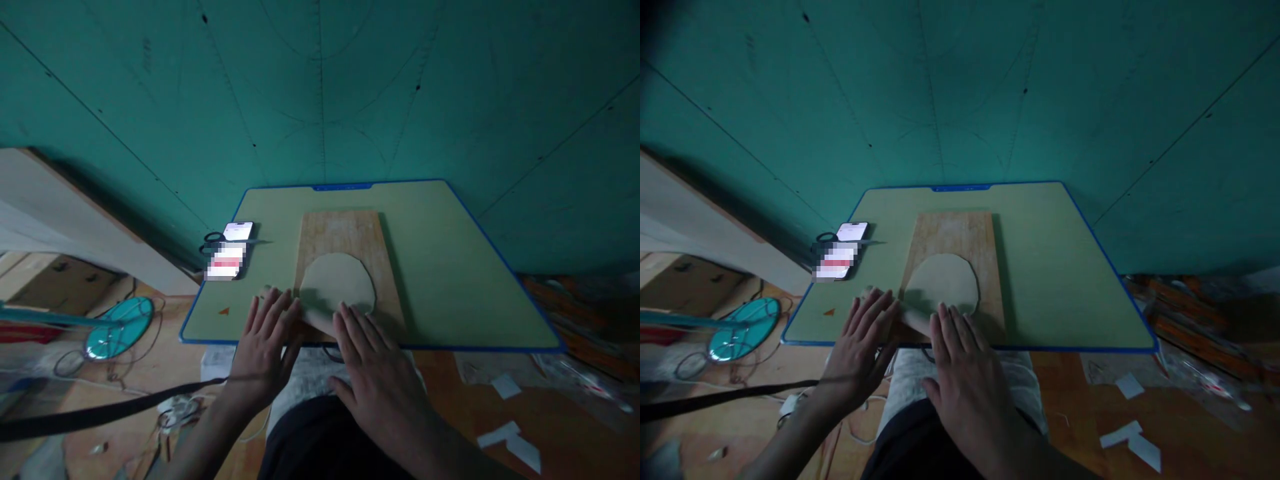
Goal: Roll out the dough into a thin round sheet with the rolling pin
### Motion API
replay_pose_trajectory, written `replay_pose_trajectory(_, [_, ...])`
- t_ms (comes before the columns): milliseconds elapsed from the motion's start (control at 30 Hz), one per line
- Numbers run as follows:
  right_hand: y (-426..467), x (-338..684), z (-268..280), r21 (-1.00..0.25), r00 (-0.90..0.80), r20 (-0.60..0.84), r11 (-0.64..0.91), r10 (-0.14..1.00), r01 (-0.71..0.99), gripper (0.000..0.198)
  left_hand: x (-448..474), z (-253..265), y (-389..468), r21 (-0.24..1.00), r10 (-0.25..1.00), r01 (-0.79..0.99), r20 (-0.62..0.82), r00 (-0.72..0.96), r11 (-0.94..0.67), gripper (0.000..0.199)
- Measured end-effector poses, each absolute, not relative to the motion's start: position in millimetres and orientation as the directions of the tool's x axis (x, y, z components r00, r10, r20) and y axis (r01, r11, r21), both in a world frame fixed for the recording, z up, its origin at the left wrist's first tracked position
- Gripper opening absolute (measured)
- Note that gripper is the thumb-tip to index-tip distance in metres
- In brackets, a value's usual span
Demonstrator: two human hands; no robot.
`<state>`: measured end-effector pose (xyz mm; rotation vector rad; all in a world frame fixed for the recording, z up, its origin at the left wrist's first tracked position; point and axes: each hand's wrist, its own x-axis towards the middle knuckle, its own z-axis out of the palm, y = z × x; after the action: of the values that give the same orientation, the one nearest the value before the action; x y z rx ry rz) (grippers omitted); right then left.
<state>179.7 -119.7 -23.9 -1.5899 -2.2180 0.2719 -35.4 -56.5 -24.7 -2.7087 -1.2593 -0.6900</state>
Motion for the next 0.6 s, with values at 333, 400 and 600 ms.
replay_pose_trajectory(333, [-41,226,-3,-0.233,-0.335,0.176,0.37,0.926,0.899,0.074,12,-5,40,0.106,0.751,0.756,0.269,0.603,-0.646,0.044])
replay_pose_trajectory(400, [-37,229,1,-0.214,-0.321,0.152,0.348,0.935,0.913,0.076,27,-7,52,0.132,0.806,0.823,0.337,0.486,-0.552,0.045])
replay_pose_trajectory(600, [-80,196,-10,-0.273,-0.357,0.17,0.392,0.919,0.879,0.091,-1,-29,10,0.192,0.794,0.816,0.431,0.429,-0.546,0.038])
